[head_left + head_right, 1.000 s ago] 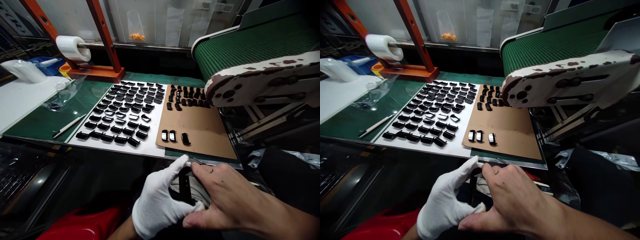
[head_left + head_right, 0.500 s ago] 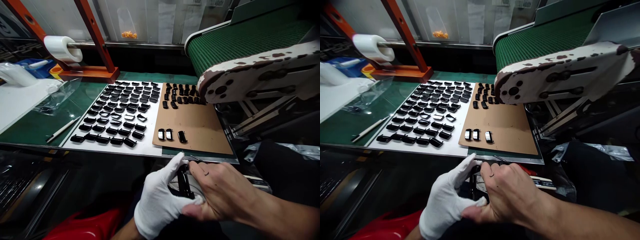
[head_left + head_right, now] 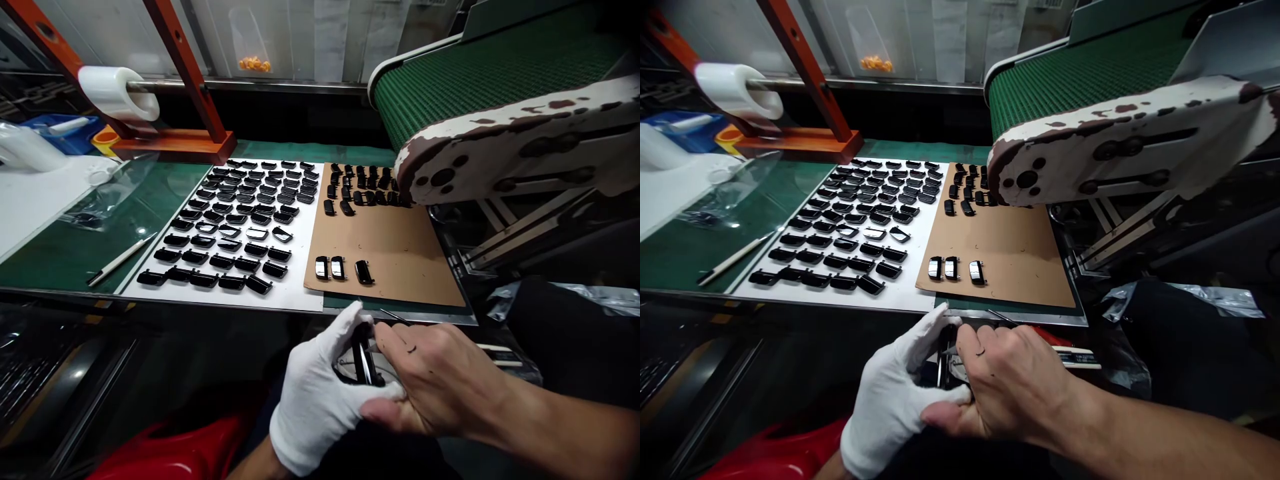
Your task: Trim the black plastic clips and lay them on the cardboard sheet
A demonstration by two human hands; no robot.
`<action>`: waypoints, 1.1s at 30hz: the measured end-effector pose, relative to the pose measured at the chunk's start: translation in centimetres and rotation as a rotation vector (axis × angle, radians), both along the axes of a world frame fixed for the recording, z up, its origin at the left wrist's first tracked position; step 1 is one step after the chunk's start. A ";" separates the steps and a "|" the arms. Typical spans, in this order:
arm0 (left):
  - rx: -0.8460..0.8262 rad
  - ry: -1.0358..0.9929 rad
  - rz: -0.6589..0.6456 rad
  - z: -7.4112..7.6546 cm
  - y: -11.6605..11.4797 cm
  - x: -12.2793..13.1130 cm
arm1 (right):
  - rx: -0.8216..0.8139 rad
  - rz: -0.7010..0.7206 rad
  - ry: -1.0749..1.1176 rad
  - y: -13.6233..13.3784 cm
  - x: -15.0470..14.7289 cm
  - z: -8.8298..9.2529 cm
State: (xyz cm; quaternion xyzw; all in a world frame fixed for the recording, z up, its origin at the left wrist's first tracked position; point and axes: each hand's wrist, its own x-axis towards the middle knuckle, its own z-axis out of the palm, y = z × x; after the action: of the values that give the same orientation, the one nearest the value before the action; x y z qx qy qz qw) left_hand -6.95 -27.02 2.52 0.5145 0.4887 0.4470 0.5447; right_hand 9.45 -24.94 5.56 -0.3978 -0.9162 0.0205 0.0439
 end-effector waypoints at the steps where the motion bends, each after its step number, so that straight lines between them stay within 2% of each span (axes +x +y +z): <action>1: 0.009 0.000 -0.008 0.1 0.0 -0.1 | -0.006 -0.010 0.016 0.1 0.0 0.2; 7: 0.103 -0.019 -0.078 0.0 0.2 -0.6 | -0.125 -0.139 0.056 0.6 -0.3 1.1; 10: 0.107 0.003 -0.099 0.0 0.2 -0.6 | -0.173 -0.156 0.057 0.6 -0.4 1.2; 23: 0.098 0.030 -0.078 0.2 0.3 -0.3 | -0.043 -0.083 0.009 0.3 -0.1 0.6; 33: 0.065 0.027 -0.026 -0.4 0.1 0.0 | -0.017 -0.043 -0.023 0.4 0.1 0.1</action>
State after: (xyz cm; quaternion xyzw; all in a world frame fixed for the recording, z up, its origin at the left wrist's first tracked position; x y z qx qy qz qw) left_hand -6.94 -26.89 2.08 0.5441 0.4747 0.4485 0.5268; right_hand 9.55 -24.58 5.62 -0.4182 -0.9076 0.0227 0.0305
